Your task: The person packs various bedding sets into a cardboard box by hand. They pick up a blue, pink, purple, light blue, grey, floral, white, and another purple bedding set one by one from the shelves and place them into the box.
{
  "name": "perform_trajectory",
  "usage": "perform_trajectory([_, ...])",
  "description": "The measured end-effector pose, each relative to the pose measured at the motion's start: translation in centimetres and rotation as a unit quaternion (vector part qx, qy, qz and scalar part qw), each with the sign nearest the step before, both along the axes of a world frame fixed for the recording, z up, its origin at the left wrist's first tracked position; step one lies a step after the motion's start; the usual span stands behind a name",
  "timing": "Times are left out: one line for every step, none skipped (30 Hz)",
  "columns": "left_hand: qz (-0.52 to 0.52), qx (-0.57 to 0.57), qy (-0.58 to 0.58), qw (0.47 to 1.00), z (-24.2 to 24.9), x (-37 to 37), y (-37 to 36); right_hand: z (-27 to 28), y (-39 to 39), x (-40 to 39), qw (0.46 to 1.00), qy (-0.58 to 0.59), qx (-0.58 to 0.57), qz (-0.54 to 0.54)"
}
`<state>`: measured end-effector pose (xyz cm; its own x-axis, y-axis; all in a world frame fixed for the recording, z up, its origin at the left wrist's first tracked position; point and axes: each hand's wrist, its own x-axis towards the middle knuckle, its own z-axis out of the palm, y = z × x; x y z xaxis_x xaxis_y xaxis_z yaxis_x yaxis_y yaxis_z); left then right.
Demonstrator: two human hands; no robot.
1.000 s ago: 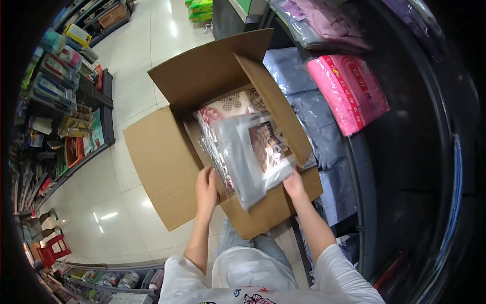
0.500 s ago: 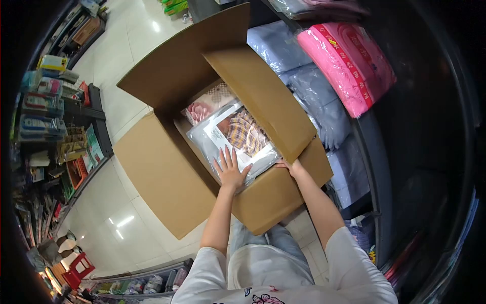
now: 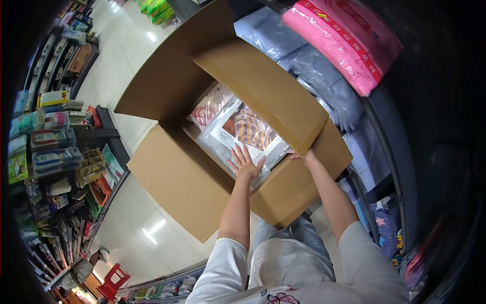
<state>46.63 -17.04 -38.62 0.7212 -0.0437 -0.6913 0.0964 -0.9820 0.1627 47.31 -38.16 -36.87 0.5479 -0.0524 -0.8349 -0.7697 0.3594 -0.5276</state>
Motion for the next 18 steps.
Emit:
perform_trajectory([0.005, 0.005, 0.005, 1.000, 0.1, 0.1, -0.1, 0.5, -0.1, -0.3, 0.999, -0.014, 0.028, -0.028])
perform_trajectory([0.010, 0.010, 0.011, 1.000, 0.2, 0.1, -0.2, 1.1, -0.3, -0.7, 0.999, -0.016, 0.030, -0.033])
perform_trajectory([0.005, 0.012, 0.009, 1.000, 0.3, 0.0, -0.4, 1.7, -0.7, -1.3, 0.994, -0.099, 0.015, 0.048])
perform_trajectory([0.004, 0.029, 0.009, 1.000, 0.4, 0.0, -0.5, 1.8, -1.1, -2.2, 0.975, -0.182, -0.001, 0.127])
perform_trajectory([0.004, 0.046, 0.008, 0.999, 0.7, 0.0, -0.7, 1.5, -1.5, -3.1, 0.975, -0.184, -0.001, 0.121])
perform_trajectory([-0.003, 0.047, 0.004, 0.999, 0.8, 0.0, -0.8, 1.2, -1.8, -3.9, 0.977, -0.192, 0.056, 0.072])
perform_trajectory([0.002, 0.049, 0.000, 0.999, 0.8, -0.1, -0.8, 1.6, -2.1, -4.6, 0.973, -0.200, 0.112, 0.023])
perform_trajectory([0.004, 0.053, -0.004, 0.999, 0.8, -0.1, -0.8, 2.3, -2.7, -5.5, 0.972, -0.207, 0.111, 0.015])
perform_trajectory([0.002, 0.054, -0.017, 0.998, 0.9, -0.3, -0.8, 3.0, -3.3, -6.7, 0.984, -0.168, 0.051, 0.030])
perform_trajectory([-0.009, 0.057, -0.023, 0.998, 0.8, -0.6, -0.7, 3.7, -3.9, -8.0, 0.991, -0.126, -0.007, 0.043])
perform_trajectory([-0.004, 0.038, -0.073, 0.997, 0.4, -1.0, -0.6, 2.8, -5.1, -9.8, 0.993, -0.097, -0.017, 0.059])
perform_trajectory([0.000, 0.018, -0.122, 0.992, 0.2, -1.5, -0.5, 1.3, -6.8, -12.2, 0.994, -0.068, -0.027, 0.076])
perform_trajectory([-0.009, 0.018, -0.181, 0.983, 0.4, -2.0, -0.6, 1.0, -8.1, -14.6, 0.996, -0.051, -0.038, 0.064])
perform_trajectory([-0.021, 0.017, -0.189, 0.982, 0.6, -2.5, -0.7, 0.6, -9.6, -17.4, 0.997, -0.034, -0.051, 0.053])
perform_trajectory([-0.018, 0.008, -0.230, 0.973, 0.9, -2.9, -0.8, -1.6, -11.7, -20.9, 0.992, 0.001, -0.096, 0.080])
perform_trajectory([-0.014, -0.004, -0.272, 0.962, 1.1, -3.3, -0.8, -3.4, -13.5, -24.3, 0.984, 0.037, -0.141, 0.106])
perform_trajectory([-0.016, -0.021, -0.292, 0.956, 1.0, -3.9, -0.6, -2.9, -14.4, -27.1, 0.945, 0.052, -0.271, 0.174])
perform_trajectory([-0.018, -0.040, -0.311, 0.949, 1.0, -4.6, -0.3, -2.4, -15.2, -30.2, 0.884, 0.072, -0.397, 0.236])
